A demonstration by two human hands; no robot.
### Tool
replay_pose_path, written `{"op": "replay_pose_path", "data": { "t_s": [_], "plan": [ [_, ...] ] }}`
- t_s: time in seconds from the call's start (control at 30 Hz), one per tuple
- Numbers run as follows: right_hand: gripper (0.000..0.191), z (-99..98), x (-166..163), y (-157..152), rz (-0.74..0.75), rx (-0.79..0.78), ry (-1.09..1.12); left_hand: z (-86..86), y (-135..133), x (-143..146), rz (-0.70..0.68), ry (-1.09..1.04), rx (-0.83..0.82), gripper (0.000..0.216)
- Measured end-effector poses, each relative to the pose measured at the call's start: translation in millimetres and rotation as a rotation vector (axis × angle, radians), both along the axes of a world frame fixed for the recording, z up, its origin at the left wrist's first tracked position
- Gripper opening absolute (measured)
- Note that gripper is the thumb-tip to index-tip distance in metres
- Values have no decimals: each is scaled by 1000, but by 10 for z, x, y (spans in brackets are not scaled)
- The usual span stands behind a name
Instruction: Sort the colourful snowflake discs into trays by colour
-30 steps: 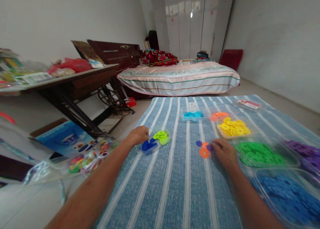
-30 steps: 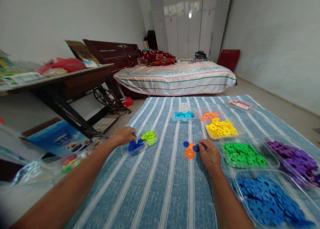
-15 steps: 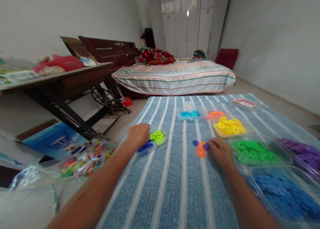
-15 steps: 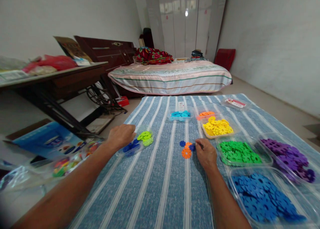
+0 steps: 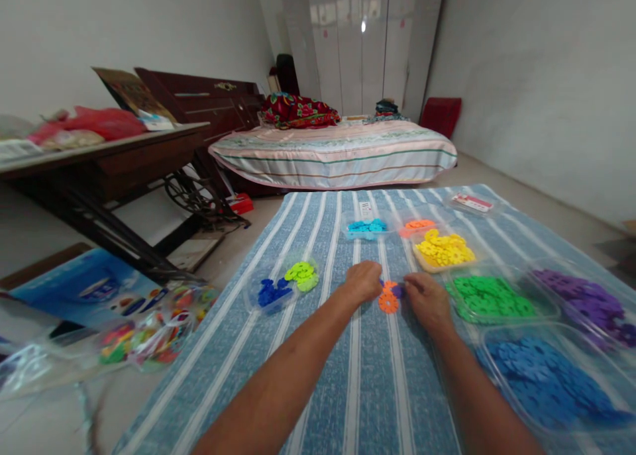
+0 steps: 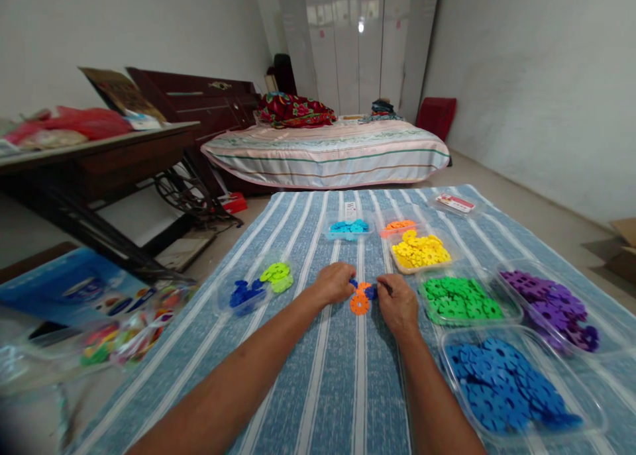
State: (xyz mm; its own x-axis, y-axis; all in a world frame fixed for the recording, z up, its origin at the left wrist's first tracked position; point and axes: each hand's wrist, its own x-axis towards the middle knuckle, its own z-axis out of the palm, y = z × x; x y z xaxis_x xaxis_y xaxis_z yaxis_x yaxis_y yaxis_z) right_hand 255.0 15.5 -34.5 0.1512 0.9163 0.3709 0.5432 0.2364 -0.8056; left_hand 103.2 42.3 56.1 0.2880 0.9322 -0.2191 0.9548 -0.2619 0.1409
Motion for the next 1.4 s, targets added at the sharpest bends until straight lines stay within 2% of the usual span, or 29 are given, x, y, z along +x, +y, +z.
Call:
{"op": "replay_pose_path", "data": {
  "t_s": [0.3,0.5,0.7,0.9,1.13,1.27,1.4],
  "plan": [
    [26,0,-8,27,-9,-20,-8,-15,132,-109,53,-85,-28,15],
    [27,9,-5,20,-5,-27,-6,-66,129,91,-13,-185,-51,18],
    [26,16,2,20,2,-27,2,-99,46,311,-5,-126,-65,23],
    [25,8,7,37,1,-34,12,-48,-4,317,2,-108,-62,16],
    [26,16,4,19,-17,-37,14,-38,-24,259,-6,-204,-82,11],
    [28,8,1,0,-21,-32,25,85,-72,86,-27,-306,-52,13],
    [28,-3,7,-5,-21,-29,27,398,-139,-368,-13,-323,-2,13]
  ]
}}
